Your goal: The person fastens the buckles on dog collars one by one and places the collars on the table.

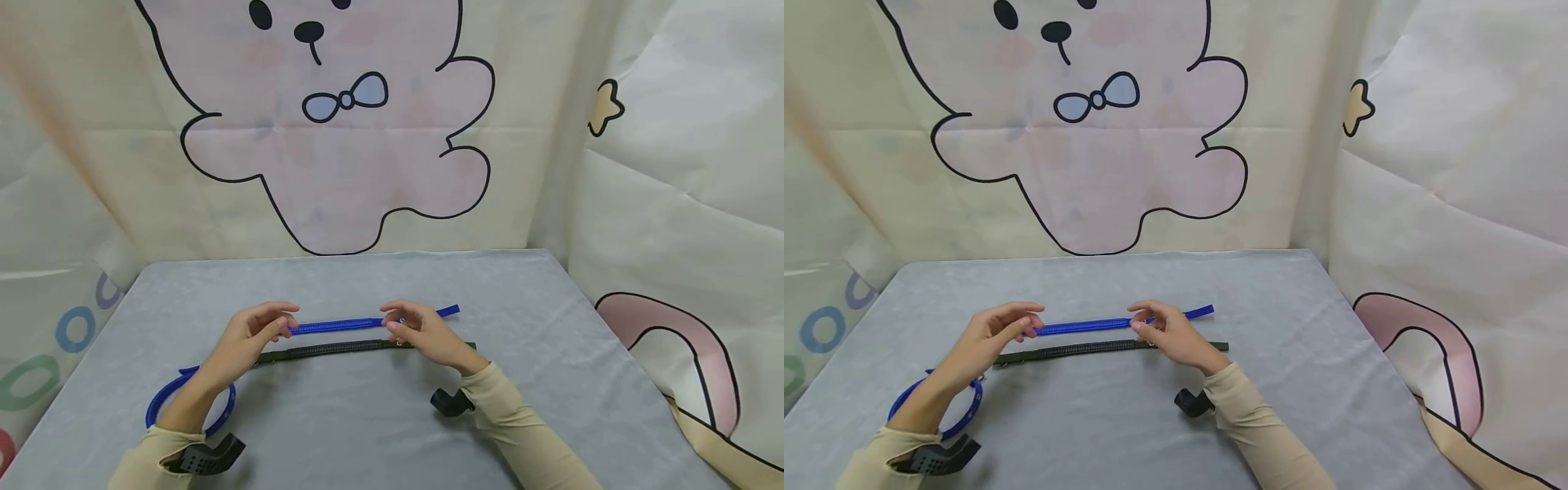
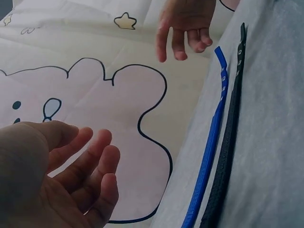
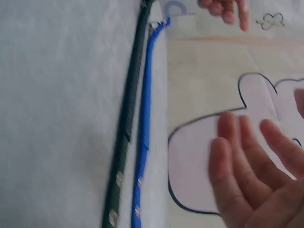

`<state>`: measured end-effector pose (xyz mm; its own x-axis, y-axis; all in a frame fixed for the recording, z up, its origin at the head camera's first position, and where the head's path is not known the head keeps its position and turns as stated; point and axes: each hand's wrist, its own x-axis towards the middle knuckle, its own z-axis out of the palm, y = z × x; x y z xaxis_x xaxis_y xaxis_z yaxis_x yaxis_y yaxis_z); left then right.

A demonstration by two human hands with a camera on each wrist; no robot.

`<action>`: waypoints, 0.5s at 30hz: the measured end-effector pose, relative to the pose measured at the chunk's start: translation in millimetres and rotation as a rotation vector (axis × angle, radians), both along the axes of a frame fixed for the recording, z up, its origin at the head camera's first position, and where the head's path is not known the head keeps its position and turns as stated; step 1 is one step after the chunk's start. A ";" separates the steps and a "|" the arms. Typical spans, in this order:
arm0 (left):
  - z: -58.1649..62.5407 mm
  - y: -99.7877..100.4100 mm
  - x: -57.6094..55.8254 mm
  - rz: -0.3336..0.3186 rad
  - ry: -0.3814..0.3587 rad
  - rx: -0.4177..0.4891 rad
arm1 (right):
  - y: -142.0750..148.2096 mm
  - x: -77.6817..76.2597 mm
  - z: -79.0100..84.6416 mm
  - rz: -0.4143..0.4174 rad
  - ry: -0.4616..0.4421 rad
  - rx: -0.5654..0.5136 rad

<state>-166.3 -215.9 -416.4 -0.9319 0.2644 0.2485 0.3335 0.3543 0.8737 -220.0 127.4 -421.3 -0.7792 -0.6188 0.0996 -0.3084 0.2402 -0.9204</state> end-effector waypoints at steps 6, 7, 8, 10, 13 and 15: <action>7.4 -9.9 0.9 -0.004 -0.040 -0.087 | 20.1 -8.9 3.9 0.017 0.024 0.089; 8.8 -11.8 1.6 -0.005 -0.045 -0.100 | 23.1 -10.3 4.6 0.010 0.028 0.099; 10.1 -13.5 2.2 -0.003 -0.047 -0.114 | 26.1 -11.3 5.8 0.002 0.028 0.106; 11.8 -16.4 2.7 -0.004 -0.047 -0.138 | 32.2 -13.3 7.5 -0.012 0.037 0.130; 12.0 -20.0 2.9 -0.010 -0.059 -0.178 | 40.6 -15.4 8.6 -0.019 0.048 0.171; 10.8 -22.4 3.6 -0.015 -0.071 -0.216 | 44.9 -15.6 8.2 -0.019 0.062 0.207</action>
